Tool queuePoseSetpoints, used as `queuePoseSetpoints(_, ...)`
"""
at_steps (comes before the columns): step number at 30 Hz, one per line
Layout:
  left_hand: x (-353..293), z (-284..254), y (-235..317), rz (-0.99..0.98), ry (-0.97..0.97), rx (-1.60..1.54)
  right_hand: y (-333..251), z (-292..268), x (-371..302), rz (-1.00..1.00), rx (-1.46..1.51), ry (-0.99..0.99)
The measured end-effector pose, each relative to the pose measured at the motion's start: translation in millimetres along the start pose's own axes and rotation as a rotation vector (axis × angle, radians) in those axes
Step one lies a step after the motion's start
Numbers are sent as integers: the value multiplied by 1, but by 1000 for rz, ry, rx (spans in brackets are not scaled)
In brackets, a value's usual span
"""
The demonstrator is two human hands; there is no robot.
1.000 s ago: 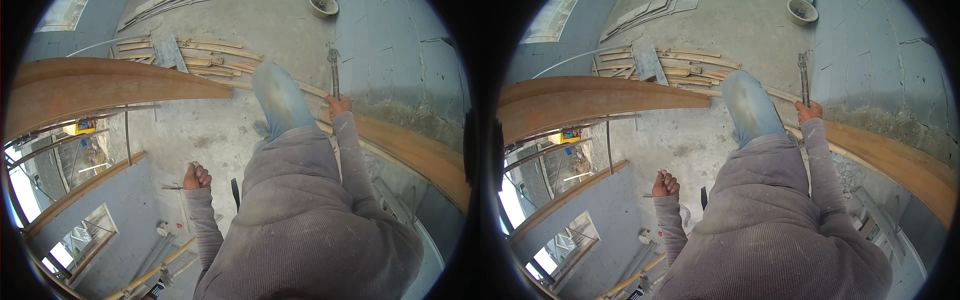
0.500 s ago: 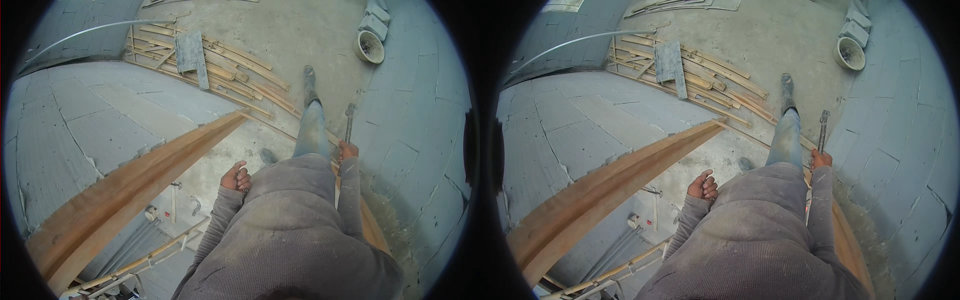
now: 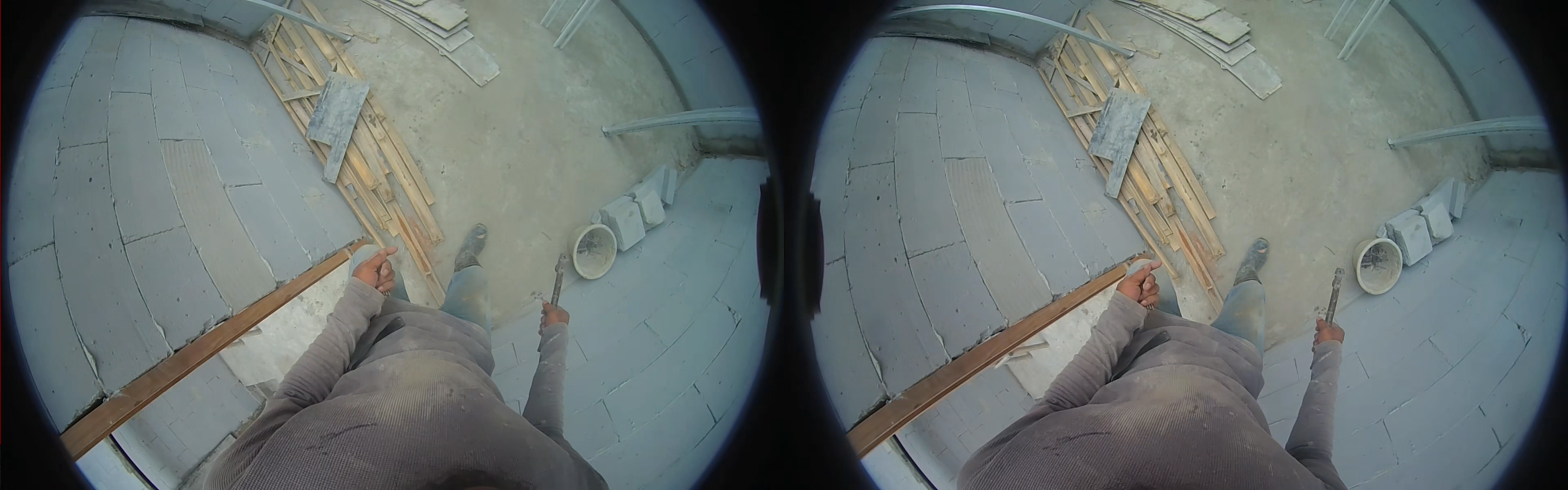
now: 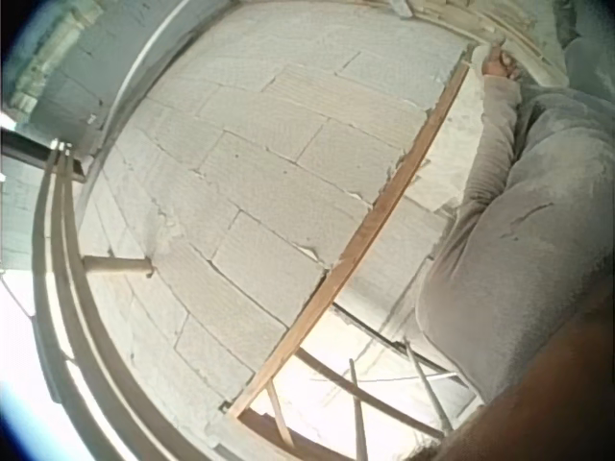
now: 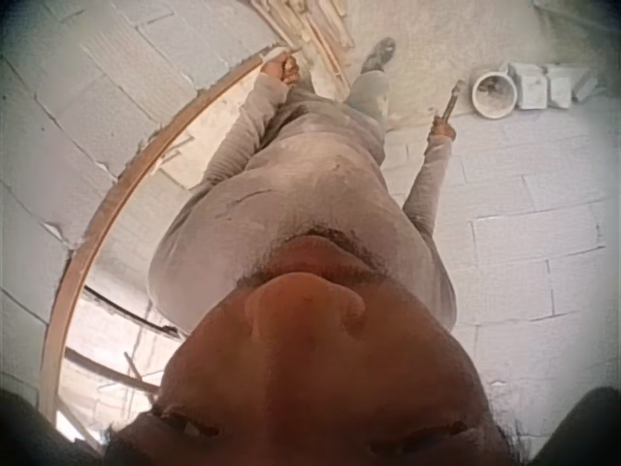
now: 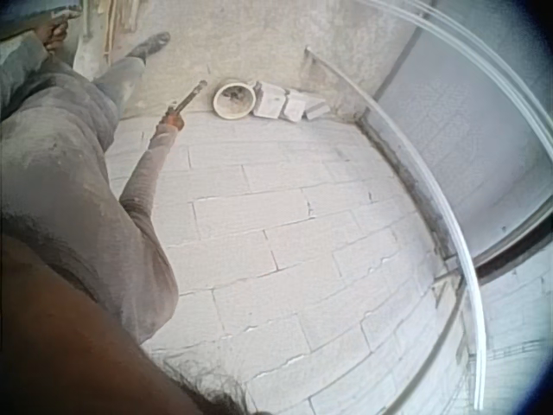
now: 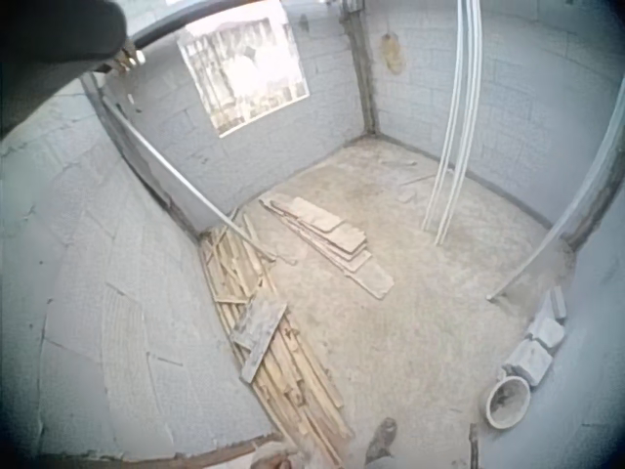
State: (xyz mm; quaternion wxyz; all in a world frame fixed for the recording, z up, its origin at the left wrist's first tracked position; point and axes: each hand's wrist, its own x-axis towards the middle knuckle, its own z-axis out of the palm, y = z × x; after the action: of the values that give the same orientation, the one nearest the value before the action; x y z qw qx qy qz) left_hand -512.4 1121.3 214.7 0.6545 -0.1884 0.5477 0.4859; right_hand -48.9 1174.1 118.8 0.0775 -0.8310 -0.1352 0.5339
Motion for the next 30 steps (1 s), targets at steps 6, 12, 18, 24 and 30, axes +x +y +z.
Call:
queuePoseSetpoints(6,41,42,31,34,58,-190,-121,4,22,38,39,37)
queuePoseSetpoints(12,94,75,87,90,75,-524,-241,80,35,-21,-142,-65)
queuePoseSetpoints(18,183,93,174,121,50,-777,-403,219,15,-229,-531,-250)
queuePoseSetpoints(24,257,113,349,235,-25,-836,-572,386,-13,-388,-775,-401)
queuePoseSetpoints(30,239,92,432,446,98,-955,-726,531,-54,-740,-1059,-468)
